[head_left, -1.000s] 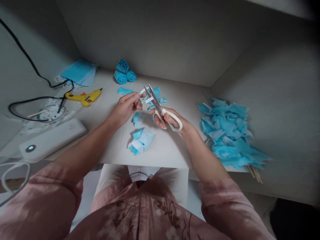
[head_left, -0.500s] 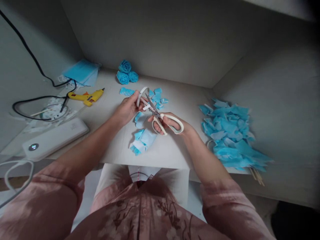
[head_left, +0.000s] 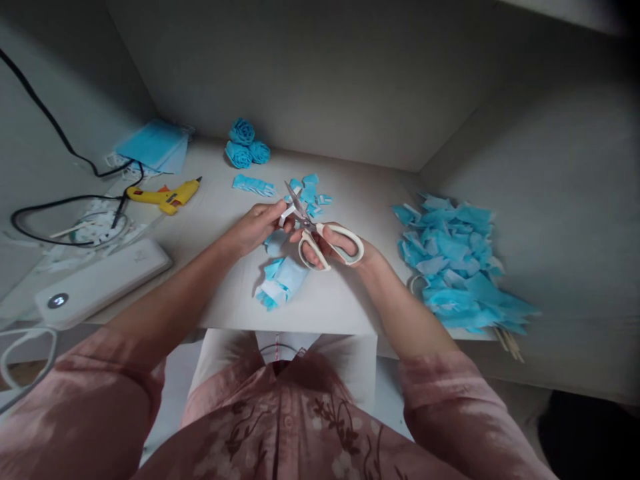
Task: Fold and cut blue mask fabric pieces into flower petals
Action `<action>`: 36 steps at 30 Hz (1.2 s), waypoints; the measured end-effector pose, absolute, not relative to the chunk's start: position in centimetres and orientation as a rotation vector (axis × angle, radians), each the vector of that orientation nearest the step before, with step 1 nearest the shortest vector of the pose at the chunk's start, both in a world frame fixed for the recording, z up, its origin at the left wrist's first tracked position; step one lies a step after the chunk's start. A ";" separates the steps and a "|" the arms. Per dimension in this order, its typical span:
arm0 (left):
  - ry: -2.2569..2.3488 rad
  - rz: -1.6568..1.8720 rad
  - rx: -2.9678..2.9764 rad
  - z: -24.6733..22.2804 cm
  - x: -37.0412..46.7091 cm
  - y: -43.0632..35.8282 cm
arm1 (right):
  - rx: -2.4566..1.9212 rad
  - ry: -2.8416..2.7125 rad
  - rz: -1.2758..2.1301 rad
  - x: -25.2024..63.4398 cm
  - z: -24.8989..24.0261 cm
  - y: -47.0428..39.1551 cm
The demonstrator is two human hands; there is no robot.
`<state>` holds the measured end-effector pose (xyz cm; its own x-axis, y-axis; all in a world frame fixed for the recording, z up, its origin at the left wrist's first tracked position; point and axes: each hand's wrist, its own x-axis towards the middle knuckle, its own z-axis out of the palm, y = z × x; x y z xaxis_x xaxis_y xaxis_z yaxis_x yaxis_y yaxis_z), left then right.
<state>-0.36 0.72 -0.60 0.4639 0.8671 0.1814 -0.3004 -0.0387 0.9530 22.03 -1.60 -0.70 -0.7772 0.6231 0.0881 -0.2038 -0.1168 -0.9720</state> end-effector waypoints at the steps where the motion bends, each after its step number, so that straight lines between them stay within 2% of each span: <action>1: 0.566 1.023 1.292 -0.5 -0.4 0.7 | -0.461 -1.602 1.944 22.0 -0.8 -1.6; 11: 0.595 1.022 1.281 -0.1 -0.4 0.7 | -0.374 -1.437 2.044 21.7 0.0 -1.6; 19: 0.443 1.059 1.182 0.5 -0.7 1.0 | -0.452 -1.408 2.063 22.0 -0.4 -1.2; 25: 0.561 1.189 1.192 0.6 -0.5 0.7 | -0.444 -1.445 2.052 21.7 -0.7 -1.2; 36: 0.666 1.169 1.164 1.5 -0.5 0.2 | -0.565 -1.441 1.995 21.3 0.3 -2.2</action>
<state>-0.54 0.16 1.48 0.3099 0.9384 0.1532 -0.3474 -0.0382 0.9369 21.31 -2.23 0.31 -0.7249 0.6888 0.0086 -0.2246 -0.2246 -0.9482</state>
